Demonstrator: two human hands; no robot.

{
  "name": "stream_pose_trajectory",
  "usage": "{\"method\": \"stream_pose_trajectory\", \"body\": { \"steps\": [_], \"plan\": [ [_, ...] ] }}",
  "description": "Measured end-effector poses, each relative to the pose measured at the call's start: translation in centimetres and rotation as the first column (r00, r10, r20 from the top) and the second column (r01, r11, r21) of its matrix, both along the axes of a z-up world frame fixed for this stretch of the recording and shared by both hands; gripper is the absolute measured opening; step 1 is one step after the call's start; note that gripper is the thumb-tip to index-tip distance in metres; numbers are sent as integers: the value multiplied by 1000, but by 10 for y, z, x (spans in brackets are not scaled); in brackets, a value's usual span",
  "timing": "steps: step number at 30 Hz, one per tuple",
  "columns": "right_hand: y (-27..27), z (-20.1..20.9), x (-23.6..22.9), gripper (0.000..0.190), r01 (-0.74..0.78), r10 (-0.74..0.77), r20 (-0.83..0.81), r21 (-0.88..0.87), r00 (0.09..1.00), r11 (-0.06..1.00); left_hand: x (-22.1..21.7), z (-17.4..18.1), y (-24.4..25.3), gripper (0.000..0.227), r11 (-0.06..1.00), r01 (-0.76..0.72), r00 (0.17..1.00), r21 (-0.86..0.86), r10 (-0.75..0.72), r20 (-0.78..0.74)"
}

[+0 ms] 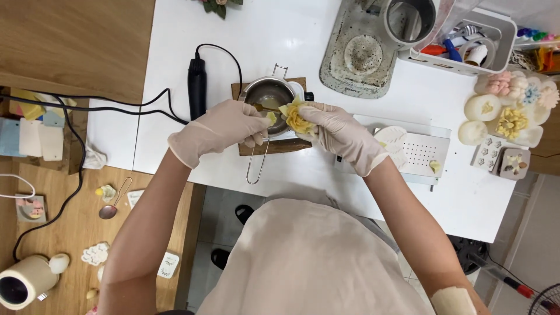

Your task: Assembling and dipping a yellow wax flower into molten wax to secure the petals.

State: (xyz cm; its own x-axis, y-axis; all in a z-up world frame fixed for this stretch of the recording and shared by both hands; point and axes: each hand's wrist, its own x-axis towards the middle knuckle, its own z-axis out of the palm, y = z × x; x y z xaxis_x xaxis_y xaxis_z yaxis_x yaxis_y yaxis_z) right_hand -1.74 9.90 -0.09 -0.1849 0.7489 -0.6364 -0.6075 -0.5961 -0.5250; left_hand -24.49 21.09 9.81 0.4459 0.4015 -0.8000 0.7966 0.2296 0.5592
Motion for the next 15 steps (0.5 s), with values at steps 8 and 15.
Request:
{"method": "stream_pose_trajectory", "body": {
  "steps": [8, 15],
  "plan": [
    [6, -7, -13, 36, 51, -51, 13, 16, 999, 999, 2, -24, 3, 32, 992, -77, 993, -97, 85, 80],
    [6, -3, -15, 36, 5, -6, 90, 4, 996, 1000, 6, -26, 1, 30, 986, -82, 991, -143, 95, 89]
  ]
}}
